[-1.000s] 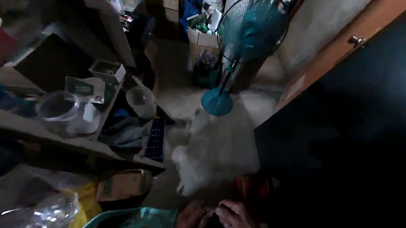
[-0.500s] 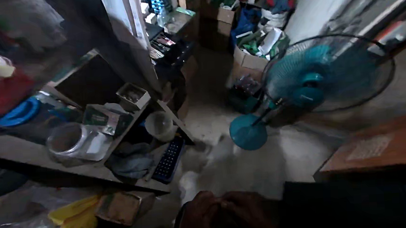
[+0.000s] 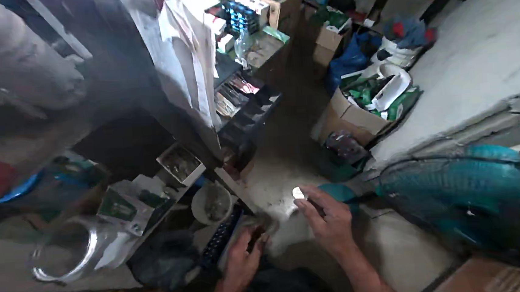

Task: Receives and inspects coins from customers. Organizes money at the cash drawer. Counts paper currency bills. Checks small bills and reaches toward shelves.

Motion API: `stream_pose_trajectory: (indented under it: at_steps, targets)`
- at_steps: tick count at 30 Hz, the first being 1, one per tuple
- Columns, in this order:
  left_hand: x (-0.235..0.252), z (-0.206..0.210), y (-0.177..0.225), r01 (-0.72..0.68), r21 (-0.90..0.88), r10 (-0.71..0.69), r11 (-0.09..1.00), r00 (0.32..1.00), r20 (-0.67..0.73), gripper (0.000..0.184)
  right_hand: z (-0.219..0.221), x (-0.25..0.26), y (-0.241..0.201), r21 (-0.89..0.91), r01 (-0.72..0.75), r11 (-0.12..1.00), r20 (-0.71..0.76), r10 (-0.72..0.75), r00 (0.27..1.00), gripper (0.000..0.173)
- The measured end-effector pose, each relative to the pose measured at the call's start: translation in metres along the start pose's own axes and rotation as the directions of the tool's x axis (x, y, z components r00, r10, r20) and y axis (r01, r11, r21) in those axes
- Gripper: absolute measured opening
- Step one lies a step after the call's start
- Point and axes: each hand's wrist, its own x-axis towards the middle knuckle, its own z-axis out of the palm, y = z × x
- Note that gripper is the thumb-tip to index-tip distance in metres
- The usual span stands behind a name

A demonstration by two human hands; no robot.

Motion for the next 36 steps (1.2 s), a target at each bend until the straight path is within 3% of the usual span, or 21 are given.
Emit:
stream_pose_trajectory:
  at_steps: [4,10,16,21,25,30,36]
  targets:
    - [0.042,-0.016,-0.006,-0.058,0.060,0.063,0.996,0.995,-0.083,0.034,0.023,0.070,0.040,-0.067,0.148,0.987,0.038,-0.146,0.989,0.033]
    - [0.051,-0.034,-0.023,0.079,0.063,-0.057,0.995,0.955,-0.292,0.032,0.059,0.145,0.106,-0.040,0.219,0.975,0.205,-0.206,0.957,0.033]
    - [0.079,-0.023,-0.017,0.183,0.107,-0.102,0.977,0.848,-0.520,0.032,0.078,0.211,0.172,0.019,0.185,0.983,0.439,-0.174,0.882,0.033]
    - [0.126,0.011,0.008,0.217,0.127,-0.085,0.968,0.757,-0.648,0.033,0.090,0.261,0.209,0.098,0.302,0.948,0.565,-0.303,0.768,0.034]
    - [0.157,0.039,0.015,0.240,0.078,-0.128,0.968,0.733,-0.668,0.032,0.098,0.287,0.229,0.174,0.368,0.913,0.626,-0.391,0.674,0.034]
    - [0.181,0.057,0.022,0.278,0.109,-0.129,0.955,0.713,-0.689,0.032,0.107,0.304,0.240,0.236,0.377,0.896,0.667,-0.431,0.607,0.034]
    - [0.229,0.050,0.054,0.175,-0.127,-0.212,0.976,0.671,-0.710,0.031,0.104,0.305,0.216,0.463,0.447,0.766,0.611,-0.641,0.465,0.034]
